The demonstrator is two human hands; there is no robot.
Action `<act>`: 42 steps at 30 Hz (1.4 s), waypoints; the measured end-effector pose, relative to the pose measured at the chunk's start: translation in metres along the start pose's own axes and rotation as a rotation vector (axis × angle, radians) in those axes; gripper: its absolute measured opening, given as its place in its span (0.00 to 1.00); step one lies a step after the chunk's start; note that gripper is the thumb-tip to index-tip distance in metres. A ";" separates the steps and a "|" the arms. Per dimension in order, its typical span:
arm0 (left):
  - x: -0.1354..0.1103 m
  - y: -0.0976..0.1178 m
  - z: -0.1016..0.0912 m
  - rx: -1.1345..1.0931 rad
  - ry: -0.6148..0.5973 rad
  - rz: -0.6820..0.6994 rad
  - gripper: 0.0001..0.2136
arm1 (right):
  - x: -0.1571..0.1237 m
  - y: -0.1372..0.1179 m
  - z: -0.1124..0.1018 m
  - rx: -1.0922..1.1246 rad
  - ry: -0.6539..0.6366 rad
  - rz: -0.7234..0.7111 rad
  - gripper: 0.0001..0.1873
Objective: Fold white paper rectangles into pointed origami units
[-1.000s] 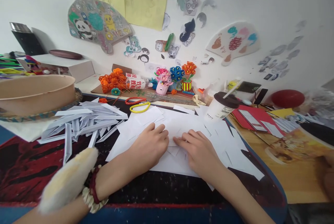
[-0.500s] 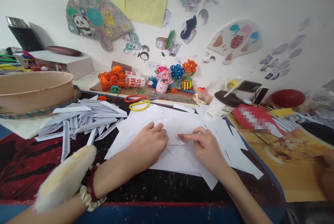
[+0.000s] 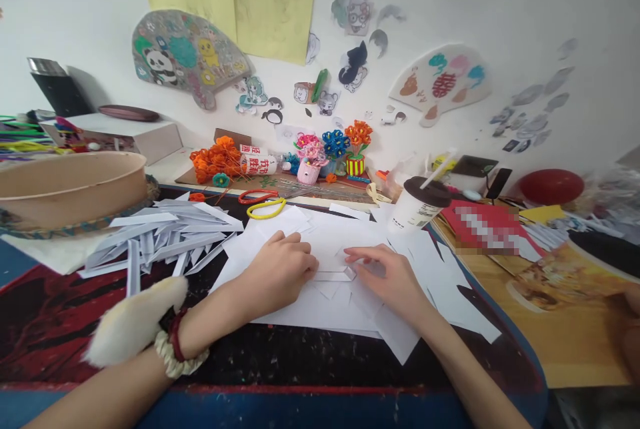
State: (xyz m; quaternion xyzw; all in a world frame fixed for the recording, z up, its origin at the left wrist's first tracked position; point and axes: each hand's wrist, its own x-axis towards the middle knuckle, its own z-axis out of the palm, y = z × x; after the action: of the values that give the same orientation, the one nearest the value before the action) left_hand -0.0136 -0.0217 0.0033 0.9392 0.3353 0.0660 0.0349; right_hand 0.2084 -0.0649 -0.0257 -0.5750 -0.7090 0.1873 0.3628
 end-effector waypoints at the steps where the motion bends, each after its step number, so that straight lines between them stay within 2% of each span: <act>1: 0.001 -0.001 -0.001 -0.028 -0.004 -0.017 0.08 | 0.003 -0.002 -0.001 -0.029 -0.037 -0.005 0.12; 5: 0.004 -0.001 -0.004 -0.076 0.000 -0.059 0.04 | 0.018 -0.009 -0.004 -0.131 -0.246 -0.083 0.04; 8: 0.006 -0.001 -0.005 -0.080 0.023 -0.090 0.06 | 0.026 -0.010 -0.002 -0.134 -0.280 -0.091 0.05; 10: 0.010 -0.001 -0.006 -0.123 0.011 -0.117 0.07 | 0.028 -0.008 -0.001 -0.093 -0.272 -0.076 0.06; 14: 0.020 -0.003 -0.006 -0.309 -0.108 -0.129 0.05 | 0.029 -0.002 0.002 -0.002 -0.283 -0.031 0.04; 16: 0.023 -0.003 -0.005 -0.320 -0.092 -0.108 0.05 | 0.028 -0.001 0.002 0.015 -0.300 -0.026 0.05; 19: 0.022 0.001 -0.001 -0.272 -0.006 -0.101 0.07 | 0.026 -0.003 -0.003 -0.020 -0.295 -0.081 0.07; 23: 0.012 0.006 0.003 -0.218 0.075 -0.093 0.08 | 0.020 -0.007 -0.013 -0.131 -0.288 -0.261 0.08; 26: 0.004 0.011 0.006 -0.058 0.107 -0.046 0.07 | 0.015 -0.005 -0.015 -0.282 -0.255 -0.393 0.09; 31: -0.006 0.023 0.003 0.267 0.025 0.156 0.06 | 0.002 -0.003 -0.012 -0.505 -0.206 -0.562 0.12; 34: -0.010 0.027 -0.001 0.306 -0.009 0.169 0.06 | -0.007 -0.009 -0.012 -0.631 -0.184 -0.570 0.11; 39: -0.013 0.020 -0.001 0.119 0.018 0.083 0.08 | -0.015 -0.019 -0.012 -0.714 -0.180 -0.521 0.08; 42: -0.016 0.019 0.000 0.207 0.025 0.124 0.07 | -0.013 -0.019 -0.009 -0.729 -0.175 -0.504 0.05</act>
State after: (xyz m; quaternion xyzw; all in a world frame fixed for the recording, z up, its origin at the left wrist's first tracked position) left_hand -0.0138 -0.0465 0.0036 0.9558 0.2819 0.0448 -0.0705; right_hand 0.2029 -0.0841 -0.0105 -0.4567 -0.8746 -0.1210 0.1094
